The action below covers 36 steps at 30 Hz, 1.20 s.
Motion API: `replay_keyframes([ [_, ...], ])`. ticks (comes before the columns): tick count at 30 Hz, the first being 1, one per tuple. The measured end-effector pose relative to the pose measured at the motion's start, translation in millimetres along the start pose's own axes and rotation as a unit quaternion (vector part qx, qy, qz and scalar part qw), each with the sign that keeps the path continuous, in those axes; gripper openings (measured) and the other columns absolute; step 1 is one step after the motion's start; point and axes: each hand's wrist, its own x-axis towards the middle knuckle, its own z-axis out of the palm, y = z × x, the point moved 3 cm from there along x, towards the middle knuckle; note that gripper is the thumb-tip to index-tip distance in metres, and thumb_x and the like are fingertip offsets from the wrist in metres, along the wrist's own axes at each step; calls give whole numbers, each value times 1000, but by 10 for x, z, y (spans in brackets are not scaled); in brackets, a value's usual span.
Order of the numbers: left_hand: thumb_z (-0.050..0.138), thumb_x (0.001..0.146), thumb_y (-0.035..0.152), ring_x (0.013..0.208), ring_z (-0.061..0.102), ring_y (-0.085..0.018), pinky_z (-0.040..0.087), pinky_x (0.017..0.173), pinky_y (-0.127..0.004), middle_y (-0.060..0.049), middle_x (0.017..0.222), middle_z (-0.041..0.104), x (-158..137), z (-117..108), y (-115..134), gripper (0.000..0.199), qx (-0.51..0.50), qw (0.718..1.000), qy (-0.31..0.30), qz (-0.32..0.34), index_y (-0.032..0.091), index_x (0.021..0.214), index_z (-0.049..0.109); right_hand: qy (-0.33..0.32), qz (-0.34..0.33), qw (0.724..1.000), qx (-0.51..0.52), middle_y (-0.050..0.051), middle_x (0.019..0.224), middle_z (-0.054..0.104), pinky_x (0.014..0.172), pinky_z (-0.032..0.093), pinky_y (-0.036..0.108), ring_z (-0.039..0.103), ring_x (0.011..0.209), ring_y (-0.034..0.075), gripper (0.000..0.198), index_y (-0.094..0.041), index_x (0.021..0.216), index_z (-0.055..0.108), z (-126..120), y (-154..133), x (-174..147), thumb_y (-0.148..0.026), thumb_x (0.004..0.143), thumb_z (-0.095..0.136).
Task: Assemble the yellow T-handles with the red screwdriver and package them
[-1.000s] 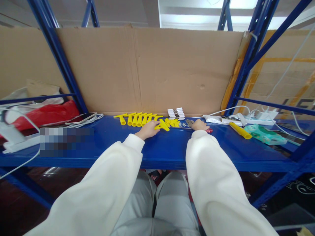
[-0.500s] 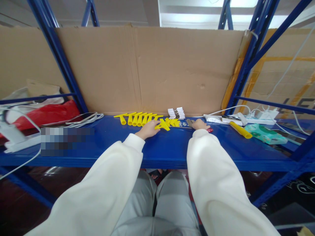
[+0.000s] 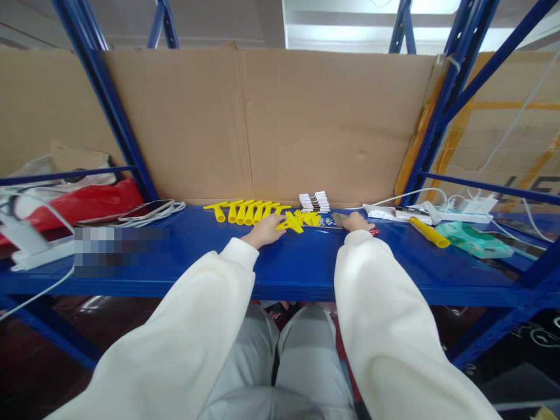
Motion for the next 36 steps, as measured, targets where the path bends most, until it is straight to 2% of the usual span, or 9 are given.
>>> replay_keyframes([
  [5, 63, 89, 21, 128, 57, -24, 45, 109, -35, -12, 139, 61, -3, -3, 5, 46, 3, 1000, -2, 1, 18, 135, 59, -8, 0, 1000, -4, 17, 114, 71, 101, 41, 57, 63, 113, 35, 33, -15, 109, 70, -5, 11, 33, -23, 77, 71],
  [9, 65, 88, 21, 127, 59, -25, 46, 109, -37, -11, 137, 62, -3, -2, 5, 46, -3, 1000, 7, -1, 21, 133, 60, -15, -8, 1000, 0, 16, 111, 71, 102, 40, 59, 64, 113, 36, 28, -15, 104, 71, -26, 2, 4, -23, 77, 71],
  [15, 66, 87, 21, 126, 59, -25, 46, 109, -37, -12, 135, 64, -5, -6, 13, 45, -2, 1000, 10, 2, 20, 132, 62, 12, -22, 999, 36, 19, 114, 71, 99, 42, 57, 63, 113, 35, 29, -14, 106, 72, -67, -28, -73, -26, 80, 69],
  [19, 67, 87, 20, 126, 60, -25, 46, 108, -37, -11, 133, 65, 1, 1, 6, 44, 0, 1000, 10, 4, 21, 130, 62, 41, -39, 997, 52, 18, 110, 72, 98, 44, 52, 64, 111, 34, 18, -14, 92, 74, -109, -77, -108, -25, 81, 65],
  [22, 67, 86, 21, 124, 61, -24, 47, 107, -35, -10, 132, 66, 5, 11, 0, 43, 2, 1000, 8, 5, 22, 129, 63, 37, -120, 986, 106, 11, 89, 73, 87, 49, 39, 67, 97, 28, 12, -16, 72, 70, -112, -187, -146, -21, 80, 62],
  [25, 66, 87, 23, 123, 62, -25, 47, 106, -35, -11, 130, 67, 4, 14, 7, 43, 7, 1000, 1, 3, 21, 130, 63, -7, -228, 951, 211, 2, 68, 65, 75, 48, 29, 64, 79, 20, 16, -17, 62, 61, -85, -370, -258, -19, 78, 62],
  [29, 65, 88, 23, 123, 62, -25, 48, 105, -34, -11, 127, 69, -9, 0, 33, 44, 2, 1000, -8, -3, 22, 131, 63, -110, -300, 892, 319, -4, 61, 55, 66, 44, 24, 52, 64, 12, 14, -18, 63, 56, -4, -608, -523, -19, 75, 61],
  [32, 63, 88, 23, 123, 62, -25, 47, 105, -34, -10, 127, 69, -19, -8, 46, 46, -2, 1000, -14, -6, 22, 134, 61, -187, -317, 865, 340, -6, 58, 51, 59, 39, 22, 45, 57, 10, 17, -18, 63, 55, 70, -704, -714, -26, 74, 66],
  [36, 61, 89, 23, 124, 61, -25, 47, 106, -36, -9, 131, 68, -23, -12, 53, 46, -8, 1000, -10, 10, 24, 136, 60, -247, -290, 858, 344, -7, 53, 46, 49, 29, 19, 37, 49, 7, 17, -18, 64, 54, 120, -704, -822, -23, 75, 67],
])
